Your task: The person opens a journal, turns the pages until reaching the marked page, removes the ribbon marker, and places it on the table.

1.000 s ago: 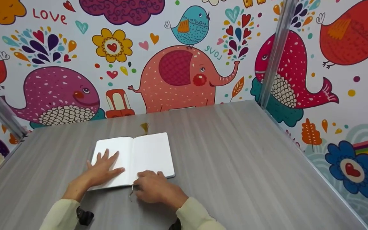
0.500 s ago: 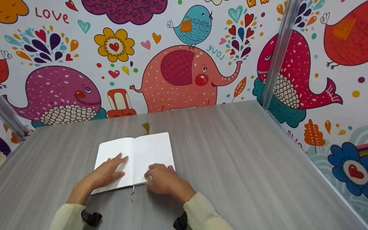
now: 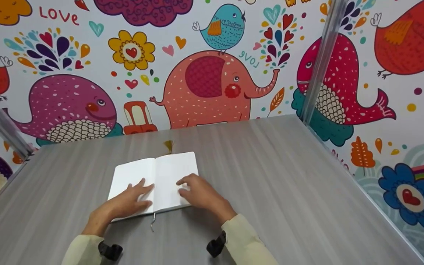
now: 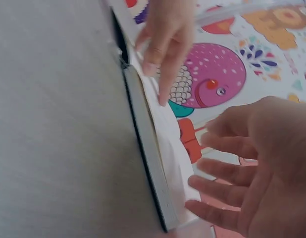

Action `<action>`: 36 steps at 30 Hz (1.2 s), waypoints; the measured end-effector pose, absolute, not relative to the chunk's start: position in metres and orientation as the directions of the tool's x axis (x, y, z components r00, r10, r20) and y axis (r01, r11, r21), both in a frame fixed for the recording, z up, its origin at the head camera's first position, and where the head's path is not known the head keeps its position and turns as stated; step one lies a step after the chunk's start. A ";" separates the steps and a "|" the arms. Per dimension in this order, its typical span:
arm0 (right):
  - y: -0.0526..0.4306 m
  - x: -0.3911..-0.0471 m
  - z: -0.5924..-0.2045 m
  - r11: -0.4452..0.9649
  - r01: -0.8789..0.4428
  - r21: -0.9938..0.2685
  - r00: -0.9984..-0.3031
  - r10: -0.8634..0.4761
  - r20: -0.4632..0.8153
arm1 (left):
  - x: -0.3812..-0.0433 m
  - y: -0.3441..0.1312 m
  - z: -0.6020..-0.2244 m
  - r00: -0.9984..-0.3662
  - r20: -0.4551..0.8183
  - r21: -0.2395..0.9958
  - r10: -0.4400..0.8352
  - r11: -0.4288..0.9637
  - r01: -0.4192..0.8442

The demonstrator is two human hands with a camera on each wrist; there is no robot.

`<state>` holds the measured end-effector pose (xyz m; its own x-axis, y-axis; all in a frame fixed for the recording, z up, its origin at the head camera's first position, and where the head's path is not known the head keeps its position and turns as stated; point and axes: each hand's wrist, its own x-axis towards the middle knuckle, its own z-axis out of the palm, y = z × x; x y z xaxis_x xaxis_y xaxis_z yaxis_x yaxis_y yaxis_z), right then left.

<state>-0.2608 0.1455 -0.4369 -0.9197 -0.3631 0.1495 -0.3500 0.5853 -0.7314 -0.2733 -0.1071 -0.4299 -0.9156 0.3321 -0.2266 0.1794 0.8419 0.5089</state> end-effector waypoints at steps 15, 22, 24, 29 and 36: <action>0.157 -0.274 -0.448 0.498 -0.184 -0.847 -0.983 -0.110 0.149 | -0.272 -0.107 -0.427 -0.891 -0.276 0.477 0.361 0.856 0.199; 0.164 -0.275 -0.454 0.594 -0.266 -0.759 -0.945 -0.316 0.085 | -0.273 -0.108 -0.429 -0.889 -0.276 0.478 0.365 0.855 0.202; 0.166 -0.275 -0.456 0.613 -0.284 -0.737 -0.933 -0.355 0.065 | -0.273 -0.108 -0.430 -0.889 -0.275 0.476 0.365 0.855 0.204; 0.167 -0.274 -0.458 0.651 -0.318 -0.689 -0.910 -0.414 0.029 | -0.273 -0.108 -0.431 -0.889 -0.273 0.482 0.367 0.852 0.204; 0.163 -0.270 -0.452 0.725 -0.337 -0.601 -0.903 -0.429 -0.010 | -0.273 -0.109 -0.429 -0.887 -0.281 0.481 0.367 0.853 0.201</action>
<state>-0.2705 0.1626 -0.4521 -0.9032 -0.4290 -0.0103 -0.3374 0.7247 -0.6008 -0.2730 -0.1086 -0.4293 -0.8866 0.3674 -0.2810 0.2010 0.8532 0.4812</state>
